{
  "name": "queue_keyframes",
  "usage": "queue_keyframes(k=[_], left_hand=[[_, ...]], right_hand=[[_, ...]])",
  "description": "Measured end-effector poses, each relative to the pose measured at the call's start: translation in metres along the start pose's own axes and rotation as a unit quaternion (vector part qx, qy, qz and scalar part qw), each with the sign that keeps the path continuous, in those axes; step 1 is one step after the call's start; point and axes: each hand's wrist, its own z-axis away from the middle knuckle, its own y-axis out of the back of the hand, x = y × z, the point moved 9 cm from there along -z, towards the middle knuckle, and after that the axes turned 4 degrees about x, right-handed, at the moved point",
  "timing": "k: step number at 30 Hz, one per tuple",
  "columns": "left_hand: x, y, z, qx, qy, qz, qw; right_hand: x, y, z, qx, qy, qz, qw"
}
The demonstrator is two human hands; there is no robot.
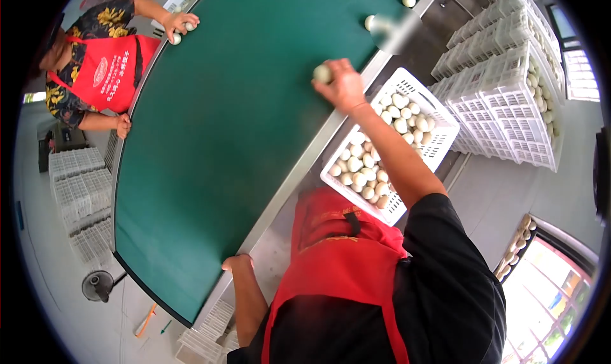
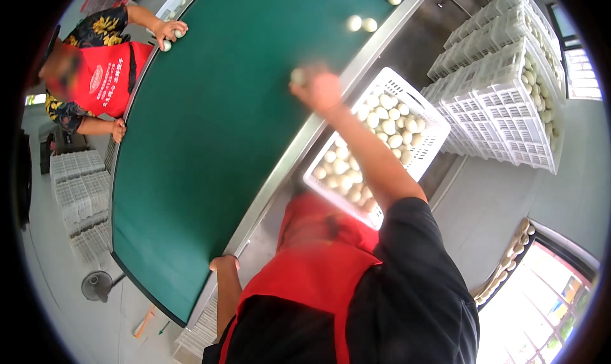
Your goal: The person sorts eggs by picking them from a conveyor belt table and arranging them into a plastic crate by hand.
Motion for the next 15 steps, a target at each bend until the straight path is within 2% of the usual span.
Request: queue_keyframes(k=[2, 4, 8, 10, 12, 13, 15], left_hand=[[-0.006, -0.008, -0.027, -0.007, 0.022, 0.052, 0.998], [-0.009, -0.015, -0.045, -0.016, 0.030, 0.067, 0.997], [-0.006, -0.019, -0.046, -0.023, 0.008, 0.023, 0.999], [0.000, -0.012, -0.016, -0.021, -0.009, -0.005, 1.000], [0.001, -0.001, 0.011, -0.017, -0.026, -0.036, 0.999], [0.001, 0.001, 0.011, -0.014, -0.030, -0.041, 0.999], [0.001, -0.001, 0.002, -0.005, -0.034, -0.039, 0.999]], right_hand=[[0.027, 0.024, -0.017, 0.027, -0.065, 0.016, 0.997], [0.051, 0.042, -0.037, 0.050, -0.068, 0.063, 0.994], [0.091, 0.041, -0.081, -0.011, -0.099, 0.120, 0.988], [0.114, 0.018, -0.098, -0.101, -0.102, 0.139, 0.980], [0.115, 0.006, -0.107, -0.150, -0.084, 0.166, 0.971], [0.110, 0.006, -0.107, -0.124, -0.075, 0.166, 0.975], [0.117, -0.003, -0.109, -0.146, -0.055, 0.159, 0.975]])
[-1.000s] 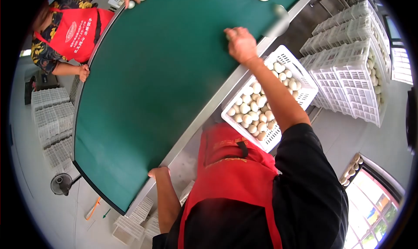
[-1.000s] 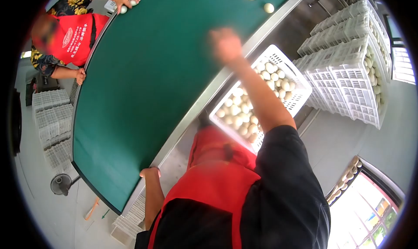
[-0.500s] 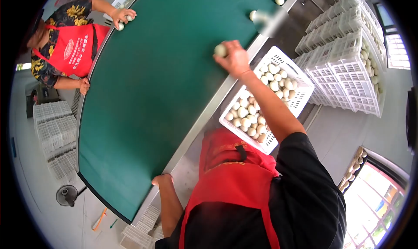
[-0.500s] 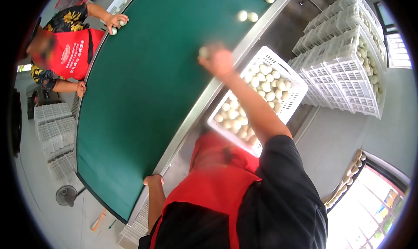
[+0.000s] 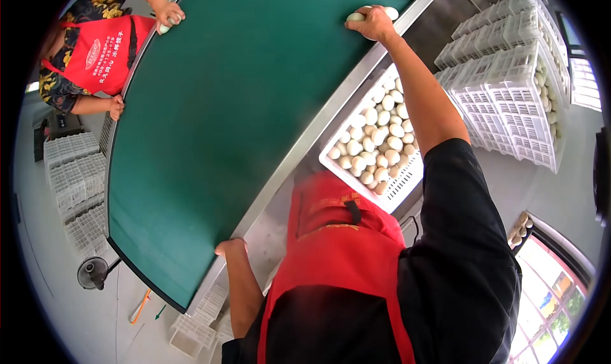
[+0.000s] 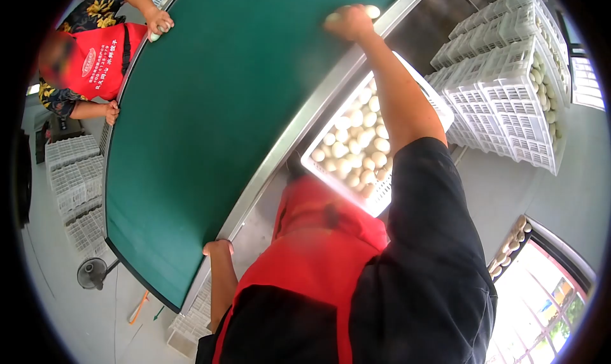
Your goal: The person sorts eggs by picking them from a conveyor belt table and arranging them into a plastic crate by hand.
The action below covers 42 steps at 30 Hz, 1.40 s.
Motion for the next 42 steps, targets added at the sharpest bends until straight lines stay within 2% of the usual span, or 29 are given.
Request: queue_keyframes(k=[4, 7, 9, 10, 11, 12, 13, 14, 15, 16, 19, 20, 24, 27, 29, 31, 33, 35, 37, 40, 42], left_hand=[[-0.008, -0.019, -0.065, 0.034, 0.043, 0.068, 0.996], [-0.006, -0.013, -0.038, -0.022, 0.035, 0.086, 0.995], [-0.001, -0.025, -0.077, 0.025, 0.053, 0.055, 0.997], [-0.002, -0.029, -0.090, 0.047, 0.062, 0.037, 0.996], [-0.004, -0.017, -0.060, 0.049, 0.051, 0.026, 0.997], [-0.004, 0.008, 0.004, 0.048, 0.039, 0.015, 0.998], [-0.002, 0.008, 0.012, 0.041, 0.028, 0.016, 0.999], [-0.001, 0.008, 0.020, 0.034, 0.016, 0.017, 0.999], [0.001, -0.008, -0.025, 0.022, 0.006, 0.029, 0.999], [0.003, -0.025, -0.065, 0.010, -0.006, 0.041, 0.999], [0.012, -0.046, -0.131, 0.053, -0.043, 0.010, 0.998], [0.004, -0.019, -0.074, 0.068, -0.008, 0.043, 0.997], [0.001, -0.004, -0.025, 0.052, 0.002, 0.043, 0.998], [0.011, -0.027, -0.072, 0.036, -0.021, 0.020, 0.999], [0.014, -0.044, -0.115, 0.028, -0.032, 0.005, 0.999], [0.008, -0.047, -0.129, 0.027, -0.019, 0.013, 0.999], [0.004, -0.046, -0.121, 0.022, 0.012, 0.040, 0.999], [0.001, -0.029, -0.072, 0.000, 0.042, 0.063, 0.997], [-0.005, -0.014, -0.034, -0.010, 0.050, 0.065, 0.997], [-0.002, -0.011, -0.032, -0.002, 0.038, 0.050, 0.998], [-0.002, -0.018, -0.046, -0.008, 0.044, 0.052, 0.998]], right_hand=[[-0.032, 0.003, 0.041, -0.017, 0.073, -0.041, 0.996], [-0.079, 0.028, 0.107, -0.040, 0.121, -0.072, 0.989], [-0.084, 0.064, 0.152, 0.065, 0.126, -0.216, 0.966], [-0.072, 0.070, 0.174, 0.092, 0.093, -0.227, 0.965], [-0.055, 0.069, 0.195, 0.121, 0.059, -0.236, 0.962], [-0.028, 0.050, 0.213, 0.091, -0.013, -0.285, 0.954], [-0.001, 0.026, 0.232, 0.061, -0.085, -0.332, 0.937], [0.020, 0.005, 0.247, 0.033, -0.141, -0.315, 0.938], [0.040, -0.015, 0.262, 0.004, -0.198, -0.298, 0.934], [0.053, -0.032, 0.271, -0.029, -0.198, -0.238, 0.950], [0.079, -0.067, 0.280, -0.043, -0.172, -0.114, 0.978], [0.082, -0.075, 0.277, -0.077, -0.181, -0.103, 0.975], [0.092, -0.094, 0.261, -0.142, -0.178, -0.069, 0.971], [0.094, -0.069, 0.244, -0.104, -0.146, -0.007, 0.984], [0.106, -0.046, 0.225, 0.057, -0.131, 0.029, 0.989], [0.082, 0.005, 0.198, 0.154, -0.118, -0.093, 0.977], [0.052, 0.045, 0.162, 0.215, -0.084, -0.156, 0.960], [0.041, 0.061, 0.114, 0.231, -0.072, -0.091, 0.966], [0.029, 0.067, 0.073, 0.225, -0.076, -0.057, 0.970], [0.030, 0.032, 0.018, 0.096, -0.100, 0.028, 0.990], [0.007, 0.024, 0.017, -0.019, -0.065, 0.061, 0.996]])
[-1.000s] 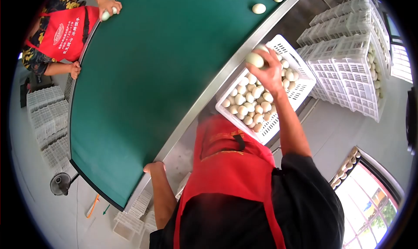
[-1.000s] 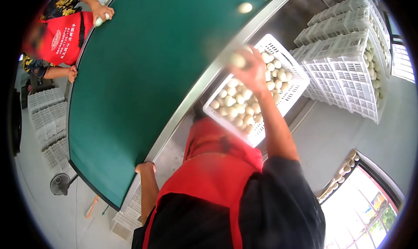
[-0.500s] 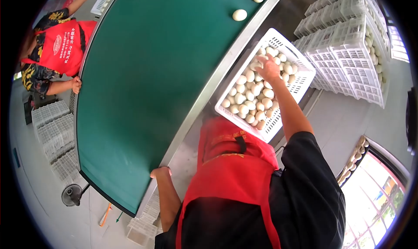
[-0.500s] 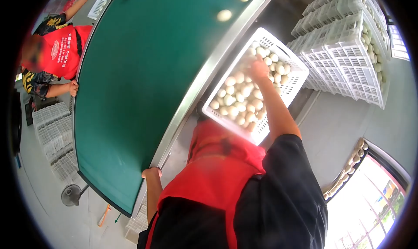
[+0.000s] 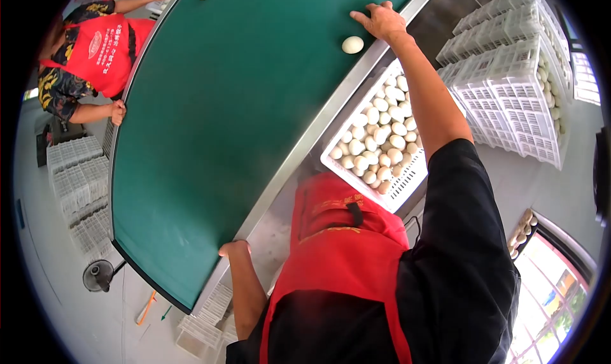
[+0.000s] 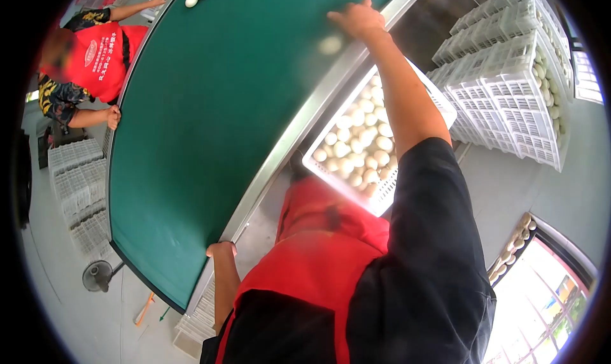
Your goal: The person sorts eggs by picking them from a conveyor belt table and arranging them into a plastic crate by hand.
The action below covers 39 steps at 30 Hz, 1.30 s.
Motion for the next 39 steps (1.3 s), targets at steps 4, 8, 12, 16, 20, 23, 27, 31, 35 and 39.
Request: queue_keyframes(k=[4, 8, 12, 16, 20, 23, 27, 31, 35, 39], left_hand=[[0.000, 0.007, 0.018, 0.003, -0.014, -0.005, 1.000], [-0.002, 0.017, 0.031, -0.001, -0.015, 0.008, 1.000], [0.000, 0.013, 0.022, 0.028, -0.017, 0.033, 0.999], [0.004, 0.007, -0.003, 0.074, -0.039, 0.011, 0.996], [0.004, 0.007, -0.001, 0.082, -0.039, 0.002, 0.996], [0.004, -0.001, -0.031, 0.086, -0.038, 0.019, 0.995], [0.005, -0.003, -0.033, 0.088, -0.049, 0.009, 0.995], [0.006, -0.004, -0.016, 0.037, -0.071, 0.027, 0.996], [-0.002, 0.009, 0.012, 0.058, -0.043, 0.087, 0.994], [0.013, -0.036, -0.094, 0.066, -0.070, -0.011, 0.995]], right_hand=[[-0.047, 0.003, 0.029, -0.072, 0.082, -0.010, 0.994], [-0.081, -0.003, 0.085, -0.067, 0.164, -0.002, 0.984], [-0.107, -0.023, 0.115, -0.069, 0.189, 0.003, 0.980], [-0.094, -0.031, 0.107, -0.073, 0.175, -0.116, 0.975], [-0.063, 0.006, 0.122, -0.112, 0.149, -0.323, 0.928], [-0.026, 0.038, 0.181, -0.268, 0.048, -0.443, 0.854], [0.065, -0.061, 0.284, -0.361, 0.076, -0.251, 0.895], [0.098, -0.135, 0.384, -0.468, 0.019, -0.067, 0.881], [0.113, -0.133, 0.411, -0.319, -0.093, -0.054, 0.942], [0.123, -0.130, 0.414, -0.286, -0.141, -0.064, 0.946]])
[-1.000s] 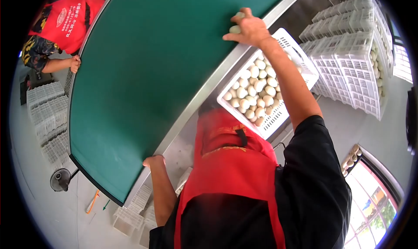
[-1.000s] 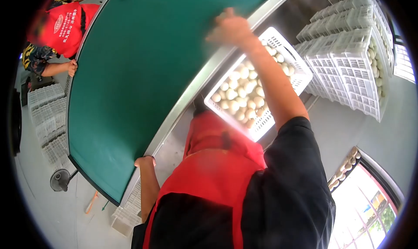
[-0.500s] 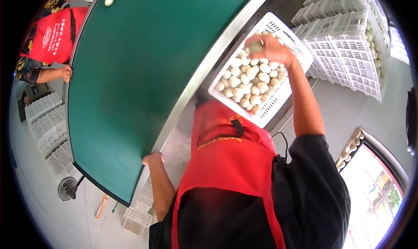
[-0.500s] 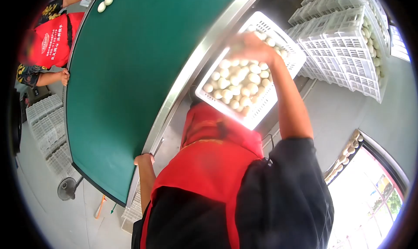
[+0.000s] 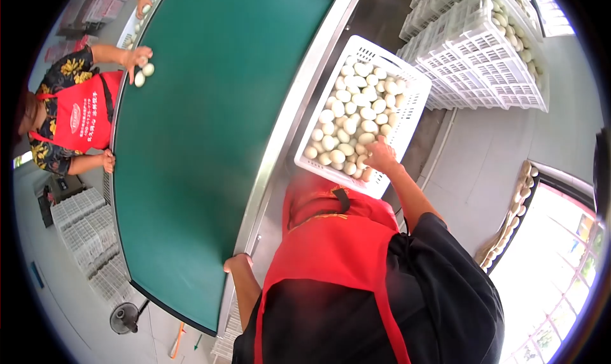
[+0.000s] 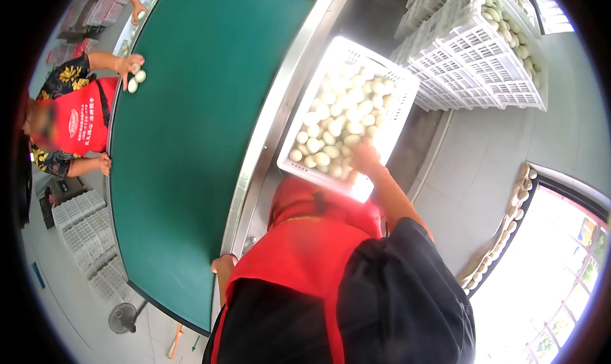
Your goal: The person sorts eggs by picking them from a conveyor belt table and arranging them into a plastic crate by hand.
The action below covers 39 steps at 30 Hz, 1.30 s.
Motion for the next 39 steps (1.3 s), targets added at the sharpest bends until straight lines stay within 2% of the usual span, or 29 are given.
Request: queue_keyframes(k=[1, 3, 4, 5, 8, 11, 15, 18, 20, 21, 23, 25, 28, 29, 32, 34, 39], left_hand=[[0.011, -0.050, -0.055, 0.040, -0.086, -0.204, 0.974], [-0.006, -0.017, -0.019, 0.007, 0.013, 0.039, 0.999], [-0.006, -0.006, 0.000, -0.011, 0.027, 0.066, 0.997], [-0.006, 0.000, 0.011, -0.023, 0.027, 0.058, 0.998], [-0.005, 0.013, 0.029, -0.049, 0.027, 0.041, 0.998], [-0.007, 0.017, 0.036, -0.070, 0.021, 0.018, 0.997], [-0.006, 0.021, 0.044, -0.105, 0.034, 0.046, 0.993], [-0.010, 0.035, 0.057, -0.139, 0.030, 0.059, 0.988], [-0.010, 0.048, 0.075, -0.150, 0.001, 0.058, 0.987], [-0.004, 0.066, 0.082, -0.112, -0.051, 0.026, 0.992], [0.003, 0.083, 0.095, -0.095, -0.118, 0.003, 0.988], [0.003, 0.075, 0.068, -0.101, -0.083, 0.018, 0.991], [0.007, 0.067, 0.030, -0.120, -0.016, 0.050, 0.991], [0.008, 0.066, 0.023, -0.122, -0.003, 0.058, 0.991], [0.012, 0.058, 0.003, -0.127, 0.028, 0.080, 0.988], [0.016, 0.053, -0.009, -0.132, 0.040, 0.094, 0.986], [0.018, 0.037, -0.025, -0.145, 0.073, 0.127, 0.978]], right_hand=[[0.002, -0.001, 0.003, 0.029, 0.004, -0.010, 1.000], [0.004, -0.008, 0.007, 0.073, 0.018, 0.010, 0.997], [0.003, -0.013, 0.010, 0.086, 0.027, 0.037, 0.995], [0.000, -0.015, 0.014, 0.100, 0.036, 0.065, 0.992], [-0.005, -0.023, 0.017, 0.037, 0.028, 0.037, 0.998], [-0.014, -0.017, 0.026, 0.017, 0.029, 0.037, 0.999], [-0.017, -0.009, 0.027, -0.002, 0.018, 0.023, 1.000], [0.008, -0.046, 0.006, -0.011, 0.007, 0.051, 0.999], [0.001, -0.040, 0.006, -0.026, 0.009, 0.060, 0.998], [-0.002, -0.035, 0.007, -0.039, 0.002, 0.042, 0.998], [-0.004, -0.028, 0.003, -0.053, 0.007, 0.030, 0.998], [-0.003, -0.025, -0.001, -0.060, 0.029, 0.041, 0.997], [-0.005, 0.003, -0.022, -0.029, -0.026, 0.131, 0.991], [-0.011, 0.023, -0.029, 0.054, -0.035, 0.085, 0.994], [-0.061, 0.098, -0.034, 0.171, 0.054, -0.063, 0.982], [-0.102, 0.151, -0.031, 0.278, 0.119, -0.140, 0.943], [-0.195, 0.236, -0.061, 0.348, 0.162, -0.143, 0.912]])
